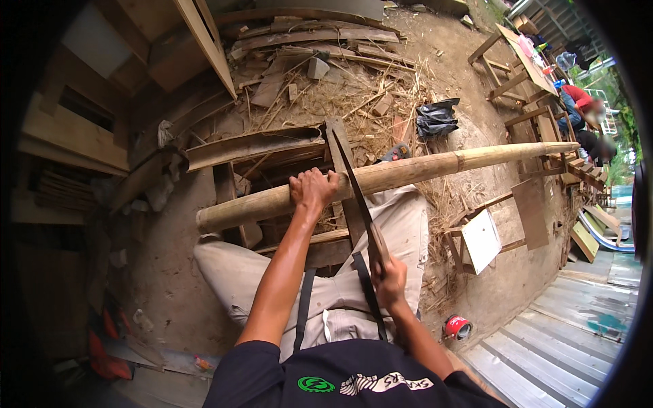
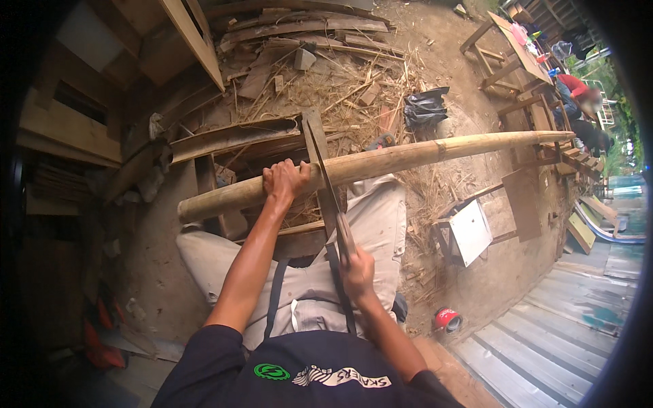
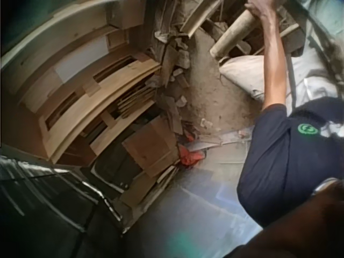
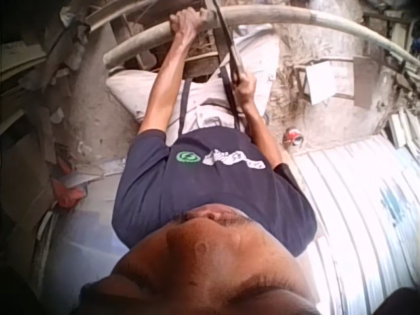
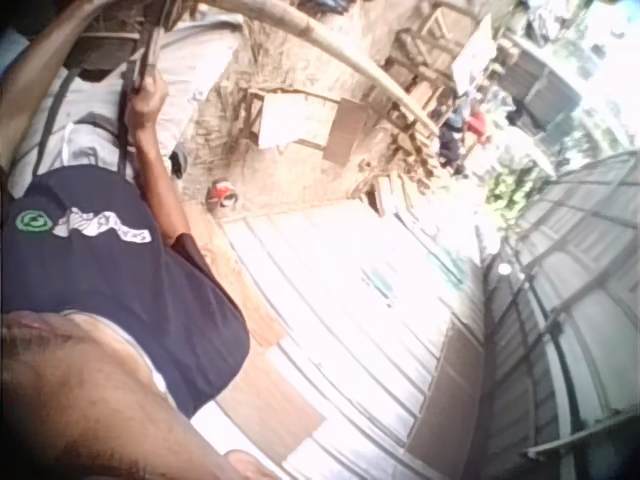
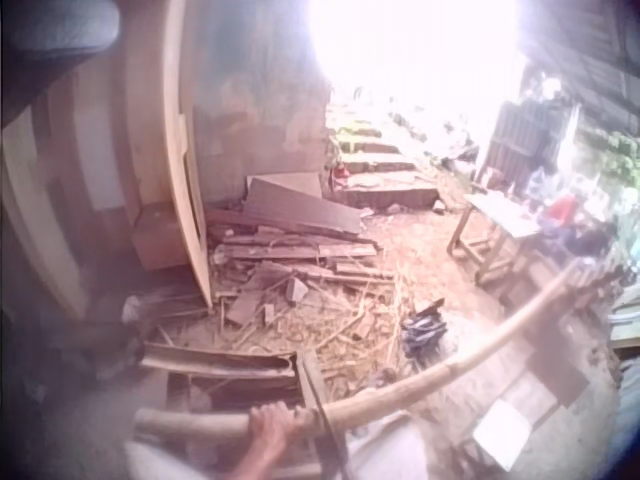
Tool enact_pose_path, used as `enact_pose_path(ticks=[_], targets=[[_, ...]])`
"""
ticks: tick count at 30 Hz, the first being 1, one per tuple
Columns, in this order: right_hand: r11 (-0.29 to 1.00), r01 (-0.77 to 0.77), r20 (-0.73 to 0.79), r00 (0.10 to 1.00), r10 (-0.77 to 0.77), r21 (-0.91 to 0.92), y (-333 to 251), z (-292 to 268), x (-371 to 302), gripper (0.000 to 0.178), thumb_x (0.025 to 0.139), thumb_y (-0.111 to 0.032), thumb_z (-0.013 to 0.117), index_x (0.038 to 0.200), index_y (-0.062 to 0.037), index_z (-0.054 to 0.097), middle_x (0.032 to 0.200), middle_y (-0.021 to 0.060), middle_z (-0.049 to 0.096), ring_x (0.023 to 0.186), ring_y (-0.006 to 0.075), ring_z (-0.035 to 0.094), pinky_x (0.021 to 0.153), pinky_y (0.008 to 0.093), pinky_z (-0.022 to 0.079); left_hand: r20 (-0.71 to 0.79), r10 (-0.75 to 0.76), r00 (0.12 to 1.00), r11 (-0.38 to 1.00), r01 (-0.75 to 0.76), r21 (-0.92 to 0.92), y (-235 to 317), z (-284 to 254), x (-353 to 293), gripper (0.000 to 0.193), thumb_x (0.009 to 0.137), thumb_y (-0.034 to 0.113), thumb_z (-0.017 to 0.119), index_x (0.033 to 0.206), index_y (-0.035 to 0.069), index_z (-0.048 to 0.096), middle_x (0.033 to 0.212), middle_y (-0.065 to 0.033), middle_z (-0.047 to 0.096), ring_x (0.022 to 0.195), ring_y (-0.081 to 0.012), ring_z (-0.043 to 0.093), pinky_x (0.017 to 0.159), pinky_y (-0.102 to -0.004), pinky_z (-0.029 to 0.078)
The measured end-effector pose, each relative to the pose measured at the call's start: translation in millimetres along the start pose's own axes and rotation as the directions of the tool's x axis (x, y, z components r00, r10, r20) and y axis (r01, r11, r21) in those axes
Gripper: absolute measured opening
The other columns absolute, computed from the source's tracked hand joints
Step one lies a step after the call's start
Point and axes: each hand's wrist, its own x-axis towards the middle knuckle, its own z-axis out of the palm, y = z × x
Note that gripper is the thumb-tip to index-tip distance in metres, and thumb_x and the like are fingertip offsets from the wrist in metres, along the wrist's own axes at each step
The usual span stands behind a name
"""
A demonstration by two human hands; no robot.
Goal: The person uses a hand saw to cut a long bamboo pole that is supported on a wooden frame. The person repeatedly saws back and forth, occasionally repositioning the bamboo and adjusting the saw to continue cutting.
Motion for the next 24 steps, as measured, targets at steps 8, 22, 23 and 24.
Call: enact_pose_path(ticks=[8, 22, 23, 24], targets=[[0.998, 0.059, -0.002, 0.998, -0.059, -0.003, -30.5, 17.2, -8.5, 0.06, 0.094, -0.061, 0.046, 0.073, -0.0054, 0.05, 0.059, -0.0028, 0.043, 0.049, 0.0068, 0.039, 0.042, 0.0247, 0.029, -0.056, -0.026, 0.998, 0.998, 0.023, -0.05, -1.6, 10.1, -1.9, 0.056, 0.086, 0.043, 0.046, 0.084, -0.005, 0.074, 0.088, -0.0285, 0.071, 0.086, -0.0407, 0.069, 0.087, -0.0467, 0.045], [0.998, 0.045, 0.027, 0.999, -0.047, 0.049, -26.6, 4.4, -5.5, 0.057, 0.096, -0.06, 0.044, 0.076, -0.0069, 0.05, 0.061, -0.0049, 0.042, 0.053, 0.0057, 0.04, 0.045, 0.0248, 0.029, 0.078, -0.109, 0.991, 0.993, 0.113, -0.044, -0.8, -0.3, 12.2, 0.058, 0.085, 0.044, 0.046, 0.092, -0.005, 0.074, 0.099, -0.0293, 0.07, 0.096, -0.0397, 0.069, 0.086, -0.0475, 0.051], [0.996, 0.016, 0.022, 1.0, -0.018, 0.086, -20.7, 13.9, 25.0, 0.054, 0.097, -0.057, 0.045, 0.076, -0.0072, 0.05, 0.062, -0.0047, 0.043, 0.054, 0.0056, 0.04, 0.045, 0.0244, 0.03, 0.022, -0.075, 0.997, 0.996, 0.076, -0.053, -0.7, 3.5, 5.4, 0.056, 0.086, 0.044, 0.047, 0.09, -0.005, 0.074, 0.096, -0.0287, 0.07, 0.093, -0.0396, 0.07, 0.086, -0.0474, 0.05], [0.995, 0.1, 0.044, 0.994, -0.1, 0.003, -13.6, 20.9, 51.0, 0.052, 0.098, -0.055, 0.045, 0.077, -0.0069, 0.05, 0.064, -0.004, 0.045, 0.054, 0.0062, 0.04, 0.046, 0.0252, 0.032, -0.064, -0.042, 0.997, 0.998, 0.039, -0.058, -1.4, 7.4, -2.6, 0.055, 0.086, 0.043, 0.047, 0.088, -0.004, 0.074, 0.093, -0.0281, 0.07, 0.091, -0.0396, 0.07, 0.085, -0.0473, 0.049]])
